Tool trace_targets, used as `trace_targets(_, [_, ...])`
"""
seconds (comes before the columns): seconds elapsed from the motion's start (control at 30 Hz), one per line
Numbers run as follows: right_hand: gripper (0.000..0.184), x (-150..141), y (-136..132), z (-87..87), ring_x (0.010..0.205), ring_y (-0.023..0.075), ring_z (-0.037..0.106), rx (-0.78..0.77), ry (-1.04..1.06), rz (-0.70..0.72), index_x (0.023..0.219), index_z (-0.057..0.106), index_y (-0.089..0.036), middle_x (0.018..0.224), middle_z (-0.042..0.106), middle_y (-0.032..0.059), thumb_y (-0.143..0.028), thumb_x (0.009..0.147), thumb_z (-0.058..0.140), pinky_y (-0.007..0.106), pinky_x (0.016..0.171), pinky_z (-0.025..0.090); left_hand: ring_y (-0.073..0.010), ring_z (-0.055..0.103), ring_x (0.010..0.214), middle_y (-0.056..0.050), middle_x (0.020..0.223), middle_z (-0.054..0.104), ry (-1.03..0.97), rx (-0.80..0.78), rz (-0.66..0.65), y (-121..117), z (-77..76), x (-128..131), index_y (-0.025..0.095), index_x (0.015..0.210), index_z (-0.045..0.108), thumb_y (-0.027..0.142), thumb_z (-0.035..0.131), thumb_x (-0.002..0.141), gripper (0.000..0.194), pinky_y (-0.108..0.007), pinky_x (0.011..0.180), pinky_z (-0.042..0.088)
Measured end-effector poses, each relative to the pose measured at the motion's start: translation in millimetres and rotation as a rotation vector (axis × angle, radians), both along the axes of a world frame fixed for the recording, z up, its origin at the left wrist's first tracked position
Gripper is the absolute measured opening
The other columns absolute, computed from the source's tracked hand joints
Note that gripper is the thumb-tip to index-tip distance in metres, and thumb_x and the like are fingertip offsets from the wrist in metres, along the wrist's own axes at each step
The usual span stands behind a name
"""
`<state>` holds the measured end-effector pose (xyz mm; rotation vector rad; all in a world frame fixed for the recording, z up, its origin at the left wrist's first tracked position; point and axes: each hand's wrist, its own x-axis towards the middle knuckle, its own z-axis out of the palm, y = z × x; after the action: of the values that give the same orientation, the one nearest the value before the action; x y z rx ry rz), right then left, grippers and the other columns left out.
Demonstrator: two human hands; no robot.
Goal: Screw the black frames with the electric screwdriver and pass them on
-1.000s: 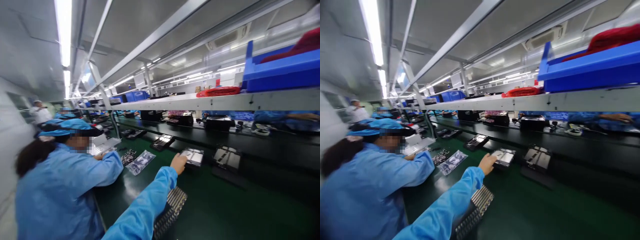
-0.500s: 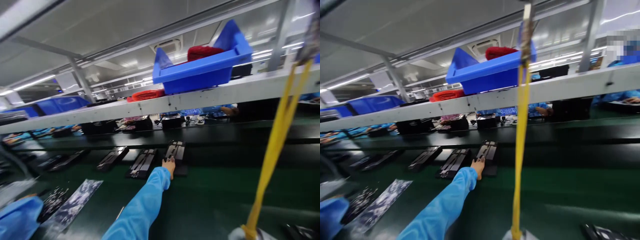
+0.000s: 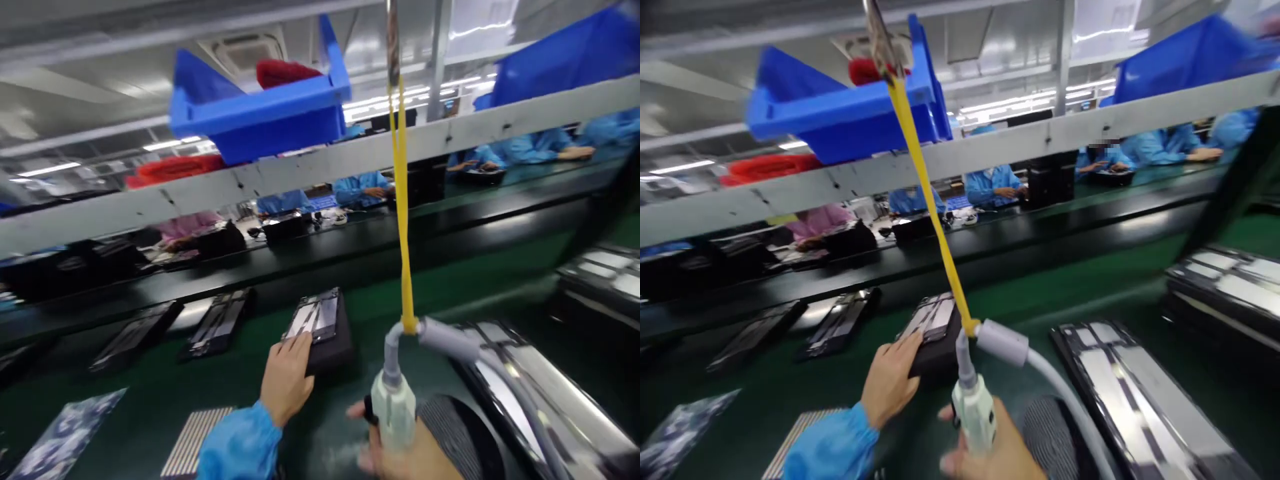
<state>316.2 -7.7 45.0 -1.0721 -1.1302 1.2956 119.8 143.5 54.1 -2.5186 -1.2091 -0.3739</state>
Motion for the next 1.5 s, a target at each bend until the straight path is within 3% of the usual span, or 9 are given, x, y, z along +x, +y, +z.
trace_targets(0.2, [0.04,53,-11,5.4,0.045,0.0106,0.05,0.168,0.02,-0.304,0.11,0.058,-0.018,0.053,0.055,-0.0065,-0.033,0.077,0.076,0.022,0.049,0.043,-0.0331,0.053,0.121,-0.011,0.134,0.061,-0.174,0.074,-0.196,-122,-31.2,-15,0.015,0.137,0.049,0.01,0.05,0.062,0.075,-0.044,0.09,0.041])
trace_targets(0.37, [0.029,88,-14,-8.3,0.043,0.0136,0.052,0.275,-0.055,-0.491,0.093,0.053,-0.02,0.049,0.056,-0.0056,-0.032,0.08,0.075,0.026,0.05,0.044,-0.0328,0.048,0.129,-0.011,0.134,0.061,-0.125,0.083,-0.354,-185,-69.4,-29,0.015,0.127,0.06,0.027,0.047,0.086,0.044,-0.048,0.104,0.036])
trace_targets(0.47, [0.029,91,-19,-23.9,0.043,0.0146,0.051,0.271,-0.061,-0.546,0.092,0.051,-0.02,0.048,0.056,-0.0054,-0.031,0.08,0.075,0.029,0.051,0.043,-0.0323,0.045,0.134,-0.011,0.133,0.062,-0.061,0.122,-0.441,-191,-83.2,-45,0.017,0.126,0.061,0.042,0.047,0.092,0.045,-0.057,0.118,0.017])
trace_targets(0.6, [0.028,84,-22,-35.2,0.045,0.0151,0.053,0.297,-0.074,-0.599,0.097,0.053,-0.019,0.051,0.057,-0.0057,-0.028,0.081,0.074,0.03,0.052,0.044,-0.0392,0.041,0.136,-0.021,0.136,0.056,-0.039,-0.014,-0.409,-183,-77.2,-55,0.005,0.14,0.046,0.074,0.053,0.078,0.093,-0.063,0.118,0.008])
trace_targets(0.77, [0.024,76,-24,-35.3,0.046,0.0147,0.053,0.313,-0.135,-0.574,0.1,0.058,-0.018,0.052,0.057,-0.0061,-0.027,0.082,0.072,0.034,0.061,0.049,-0.0345,0.042,0.137,-0.022,0.134,0.057,-0.143,-0.118,-0.519,-182,-63.9,-40,0.001,0.14,0.043,0.055,0.066,0.08,0.083,-0.055,0.116,0.029])
trace_targets(0.93, [0.022,73,-27,-37.4,0.048,0.0134,0.052,0.328,-0.237,-0.574,0.066,0.056,-0.022,0.049,0.056,-0.0048,-0.027,0.082,0.07,0.041,0.085,0.05,-0.0318,0.042,0.137,-0.02,0.131,0.061,-0.219,-0.137,-0.542,-192,-68.0,-24,0.002,0.128,0.055,0.036,0.065,0.086,0.055,-0.045,0.111,0.043])
trace_targets(1.2, [0.02,66,-25,-33.4,0.042,0.0155,0.051,0.267,-0.187,-0.578,0.087,0.06,-0.019,0.046,0.055,-0.0049,-0.031,0.077,0.072,0.034,0.054,0.05,-0.0265,0.054,0.128,-0.014,0.117,0.07,-0.331,-0.058,-0.547,-212,-83.4,3,0.005,0.114,0.064,0.006,0.049,0.091,0.028,-0.039,0.108,0.048])
trace_targets(1.4, [0.021,62,-24,-30.6,0.041,0.0168,0.053,0.279,-0.217,-0.595,0.084,0.057,-0.019,0.046,0.056,-0.0035,-0.031,0.077,0.073,0.033,0.049,0.048,-0.0159,0.07,0.102,-0.007,0.098,0.076,-0.546,-0.111,-0.591,-209,-58.3,1,0.011,0.111,0.064,0.009,0.05,0.094,0.022,-0.03,0.102,0.053])
trace_targets(1.5, [0.022,60,-24,-32.4,0.041,0.017,0.053,0.27,-0.208,-0.571,0.09,0.058,-0.018,0.046,0.055,-0.0038,-0.031,0.077,0.072,0.033,0.05,0.049,-0.0123,0.071,0.087,-0.003,0.092,0.076,-0.692,-0.182,-0.344,-202,-44.2,-14,0.017,0.115,0.064,0.01,0.051,0.093,0.026,-0.022,0.09,0.057])
